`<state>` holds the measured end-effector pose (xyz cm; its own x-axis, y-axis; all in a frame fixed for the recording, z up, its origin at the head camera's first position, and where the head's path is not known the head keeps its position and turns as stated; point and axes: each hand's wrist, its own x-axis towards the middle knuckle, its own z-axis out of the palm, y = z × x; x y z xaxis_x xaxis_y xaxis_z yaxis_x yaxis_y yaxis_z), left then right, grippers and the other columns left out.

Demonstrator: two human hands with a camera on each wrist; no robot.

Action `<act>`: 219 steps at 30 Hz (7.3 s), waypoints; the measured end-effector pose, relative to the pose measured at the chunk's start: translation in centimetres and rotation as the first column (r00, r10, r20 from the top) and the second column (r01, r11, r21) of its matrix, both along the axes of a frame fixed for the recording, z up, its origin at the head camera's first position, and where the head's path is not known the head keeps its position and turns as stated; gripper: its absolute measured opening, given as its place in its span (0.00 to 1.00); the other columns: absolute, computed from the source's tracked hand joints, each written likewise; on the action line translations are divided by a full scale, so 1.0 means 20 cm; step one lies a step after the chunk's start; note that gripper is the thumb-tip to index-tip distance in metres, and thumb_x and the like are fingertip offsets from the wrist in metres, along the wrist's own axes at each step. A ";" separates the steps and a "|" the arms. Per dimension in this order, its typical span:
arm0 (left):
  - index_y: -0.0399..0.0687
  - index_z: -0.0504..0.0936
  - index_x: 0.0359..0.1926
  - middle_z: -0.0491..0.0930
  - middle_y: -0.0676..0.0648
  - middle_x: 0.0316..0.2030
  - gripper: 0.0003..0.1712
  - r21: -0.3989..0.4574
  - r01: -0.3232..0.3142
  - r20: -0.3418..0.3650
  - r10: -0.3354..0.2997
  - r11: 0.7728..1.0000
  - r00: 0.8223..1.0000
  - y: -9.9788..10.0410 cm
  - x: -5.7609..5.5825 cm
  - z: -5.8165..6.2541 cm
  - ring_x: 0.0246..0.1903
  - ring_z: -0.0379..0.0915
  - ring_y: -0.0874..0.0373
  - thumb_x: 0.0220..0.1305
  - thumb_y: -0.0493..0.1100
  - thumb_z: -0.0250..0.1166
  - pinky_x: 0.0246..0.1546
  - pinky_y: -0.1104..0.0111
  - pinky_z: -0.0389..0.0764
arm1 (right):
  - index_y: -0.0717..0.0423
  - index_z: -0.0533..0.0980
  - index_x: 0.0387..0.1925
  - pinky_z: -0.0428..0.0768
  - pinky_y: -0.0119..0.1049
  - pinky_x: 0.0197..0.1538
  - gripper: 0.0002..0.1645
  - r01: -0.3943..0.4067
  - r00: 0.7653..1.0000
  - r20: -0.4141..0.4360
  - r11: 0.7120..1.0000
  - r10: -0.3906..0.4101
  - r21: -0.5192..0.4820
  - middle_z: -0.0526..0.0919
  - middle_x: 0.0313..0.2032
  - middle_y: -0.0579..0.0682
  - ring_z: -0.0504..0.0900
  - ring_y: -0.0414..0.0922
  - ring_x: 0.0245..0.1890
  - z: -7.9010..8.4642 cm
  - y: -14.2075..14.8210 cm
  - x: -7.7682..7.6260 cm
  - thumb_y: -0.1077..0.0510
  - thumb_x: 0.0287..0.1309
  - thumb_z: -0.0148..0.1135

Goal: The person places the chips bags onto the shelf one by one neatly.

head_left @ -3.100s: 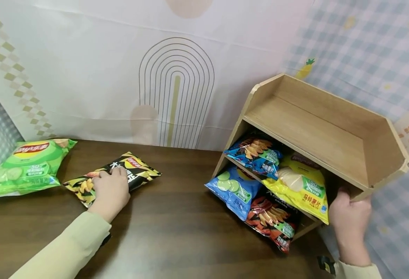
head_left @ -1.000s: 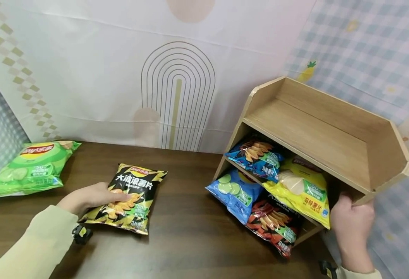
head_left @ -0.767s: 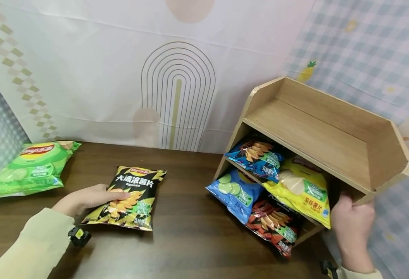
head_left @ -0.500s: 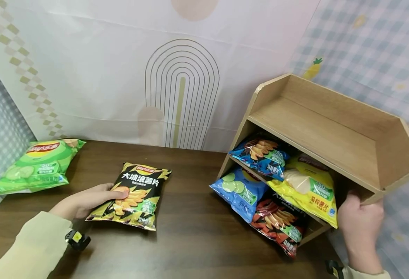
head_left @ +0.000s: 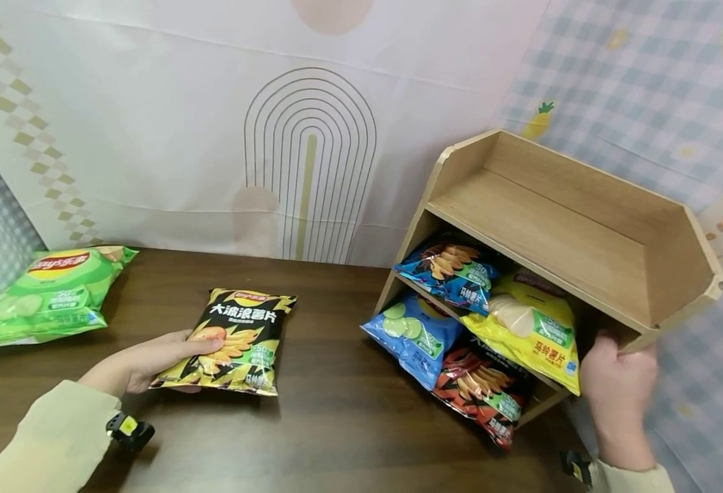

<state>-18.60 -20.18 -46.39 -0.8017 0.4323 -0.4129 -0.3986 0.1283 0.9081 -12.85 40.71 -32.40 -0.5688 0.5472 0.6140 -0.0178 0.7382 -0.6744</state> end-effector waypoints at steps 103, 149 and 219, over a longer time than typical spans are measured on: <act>0.54 0.63 0.67 0.76 0.43 0.54 0.34 0.369 0.412 -0.462 -0.220 0.833 0.859 1.27 -0.10 0.79 0.50 0.76 0.50 0.63 0.47 0.65 0.53 0.60 0.76 | 0.67 0.67 0.60 0.63 0.61 0.50 0.26 0.002 1.000 0.006 1.000 -0.002 -0.023 0.75 0.51 0.70 0.70 0.60 0.45 0.01 -0.01 0.01 0.62 0.60 0.47; 0.46 0.66 0.63 0.72 0.34 0.55 0.25 0.817 0.100 -0.246 0.186 0.568 0.951 1.43 -0.04 1.00 0.45 0.79 0.48 0.67 0.34 0.61 0.55 0.55 0.74 | 0.70 0.68 0.54 0.62 0.63 0.49 0.23 0.001 0.999 -0.033 1.000 -0.002 -0.028 0.75 0.47 0.74 0.71 0.64 0.44 0.02 -0.01 0.00 0.62 0.58 0.46; 0.37 0.49 0.74 0.42 0.36 0.74 0.38 -0.068 -0.179 -0.985 -0.094 0.982 -0.143 1.74 -0.06 0.81 0.73 0.36 0.49 0.72 0.50 0.51 0.71 0.63 0.42 | 0.70 0.67 0.56 0.63 0.62 0.48 0.23 0.006 1.000 0.011 0.998 -0.007 0.058 0.72 0.50 0.73 0.69 0.63 0.44 0.01 -0.05 0.04 0.61 0.62 0.43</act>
